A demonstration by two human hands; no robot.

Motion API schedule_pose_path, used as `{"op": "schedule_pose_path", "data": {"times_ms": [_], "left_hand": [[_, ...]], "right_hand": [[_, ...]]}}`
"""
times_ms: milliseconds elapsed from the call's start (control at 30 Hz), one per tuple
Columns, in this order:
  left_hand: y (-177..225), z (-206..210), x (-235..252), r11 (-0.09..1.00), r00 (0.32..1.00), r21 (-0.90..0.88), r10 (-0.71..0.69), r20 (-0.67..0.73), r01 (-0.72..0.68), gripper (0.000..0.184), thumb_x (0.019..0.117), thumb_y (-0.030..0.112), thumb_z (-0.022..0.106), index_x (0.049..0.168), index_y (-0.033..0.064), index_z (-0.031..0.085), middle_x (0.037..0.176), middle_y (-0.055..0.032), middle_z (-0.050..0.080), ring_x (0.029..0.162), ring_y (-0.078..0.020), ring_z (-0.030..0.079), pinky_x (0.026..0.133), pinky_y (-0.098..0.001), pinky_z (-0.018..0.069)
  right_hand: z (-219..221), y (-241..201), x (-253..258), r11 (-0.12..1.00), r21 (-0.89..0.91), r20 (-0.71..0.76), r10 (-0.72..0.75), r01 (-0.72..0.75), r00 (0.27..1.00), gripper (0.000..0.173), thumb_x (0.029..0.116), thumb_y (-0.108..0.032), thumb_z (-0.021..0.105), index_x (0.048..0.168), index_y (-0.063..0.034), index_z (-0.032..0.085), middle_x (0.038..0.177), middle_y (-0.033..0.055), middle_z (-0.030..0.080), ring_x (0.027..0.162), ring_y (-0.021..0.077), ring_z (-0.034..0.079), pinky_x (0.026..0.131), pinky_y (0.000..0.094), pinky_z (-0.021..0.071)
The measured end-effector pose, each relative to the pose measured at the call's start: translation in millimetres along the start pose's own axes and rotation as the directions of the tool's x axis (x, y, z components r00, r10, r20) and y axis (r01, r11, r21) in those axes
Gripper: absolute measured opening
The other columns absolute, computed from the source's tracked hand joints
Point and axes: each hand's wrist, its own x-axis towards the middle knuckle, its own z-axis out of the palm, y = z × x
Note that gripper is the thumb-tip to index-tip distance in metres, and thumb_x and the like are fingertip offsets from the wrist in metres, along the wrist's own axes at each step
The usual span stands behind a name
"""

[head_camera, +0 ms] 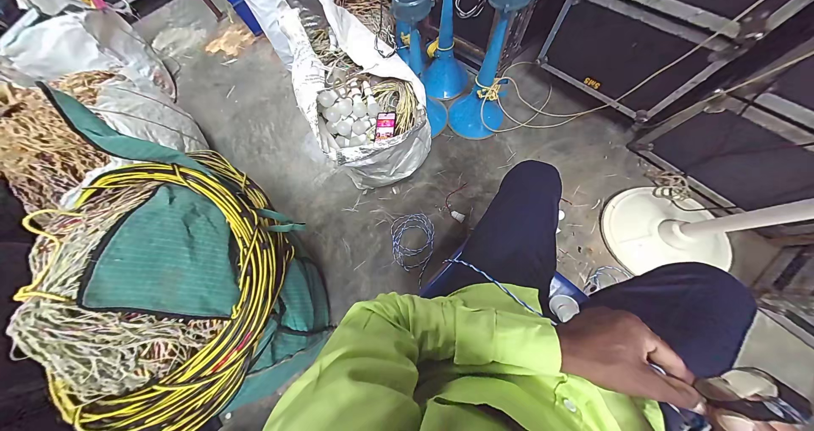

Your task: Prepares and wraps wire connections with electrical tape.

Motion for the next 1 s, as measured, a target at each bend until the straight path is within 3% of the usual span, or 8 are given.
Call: {"op": "schedule_pose_path", "data": {"times_ms": [267, 467, 600, 767, 1000], "left_hand": [[0.7, 0.3, 0.2, 1.000, 1.000, 0.003, -0.006, -0.005, 0.006, 0.021, 0.0915, 0.013, 0.071, 0.079, -0.0039, 0.074, 0.074, -0.0141, 0.067, 0.072, -0.0245, 0.064, 0.067, -0.0455, 0.0475], [-2.2, 2.9, 0.5, 1.000, 1.000, 0.010, -0.005, -0.009, 0.005, 0.022, 0.0918, 0.014, 0.070, 0.079, -0.0040, 0.073, 0.075, -0.0148, 0.068, 0.073, -0.0258, 0.064, 0.067, -0.0471, 0.0477], [1.3, 0.0, -0.7, 0.999, 0.999, 0.030, -0.028, -0.014, 0.029, 0.021, 0.0924, 0.014, 0.070, 0.081, -0.0044, 0.074, 0.080, -0.0161, 0.070, 0.077, -0.0264, 0.067, 0.071, -0.0472, 0.0497], [-0.3, -0.1, -0.8, 0.997, 0.999, 0.069, -0.037, -0.006, 0.037, 0.017, 0.0895, 0.011, 0.072, 0.082, -0.0037, 0.075, 0.084, -0.0173, 0.072, 0.082, -0.0286, 0.069, 0.073, -0.0494, 0.0508], [1.2, 5.8, 1.9, 0.967, 0.998, 0.252, 0.050, -0.032, -0.040, 0.029, 0.0960, 0.012, 0.060, 0.073, -0.0038, 0.070, 0.082, -0.0182, 0.068, 0.083, -0.0330, 0.068, 0.072, -0.0521, 0.0494]], "right_hand": [[0.7, -1.8, 1.3, 1.000, -0.008, 0.000, 0.002, -0.002, 1.000, 0.022, 0.1034, -0.012, 0.056, 0.104, -0.0155, 0.078, 0.109, -0.0121, 0.072, 0.106, 0.0029, 0.065, 0.096, 0.0260, 0.0527], [-17.2, 18.9, -8.5, 0.998, -0.034, 0.018, -0.055, 0.056, 0.998, 0.021, 0.1056, -0.014, 0.057, 0.107, -0.0130, 0.077, 0.113, -0.0058, 0.073, 0.109, 0.0090, 0.067, 0.099, 0.0316, 0.0536], [-4.1, 3.0, -2.6, 0.998, -0.009, -0.001, 0.065, -0.065, 0.998, 0.022, 0.1037, -0.014, 0.057, 0.102, -0.0193, 0.078, 0.107, -0.0147, 0.073, 0.104, 0.0013, 0.065, 0.095, 0.0245, 0.0533], [-1.3, 3.5, -1.9, 0.991, 0.038, 0.099, 0.122, -0.126, 0.988, 0.021, 0.1041, -0.017, 0.058, 0.117, -0.0196, 0.075, 0.117, -0.0135, 0.074, 0.112, 0.0024, 0.066, 0.102, 0.0252, 0.0525], [1.4, -3.4, 12.9, 0.971, -0.110, -0.017, 0.211, -0.212, 0.977, 0.027, 0.1029, -0.002, 0.050, 0.102, -0.0120, 0.075, 0.103, -0.0150, 0.075, 0.100, -0.0002, 0.069, 0.095, 0.0246, 0.0559]]}}
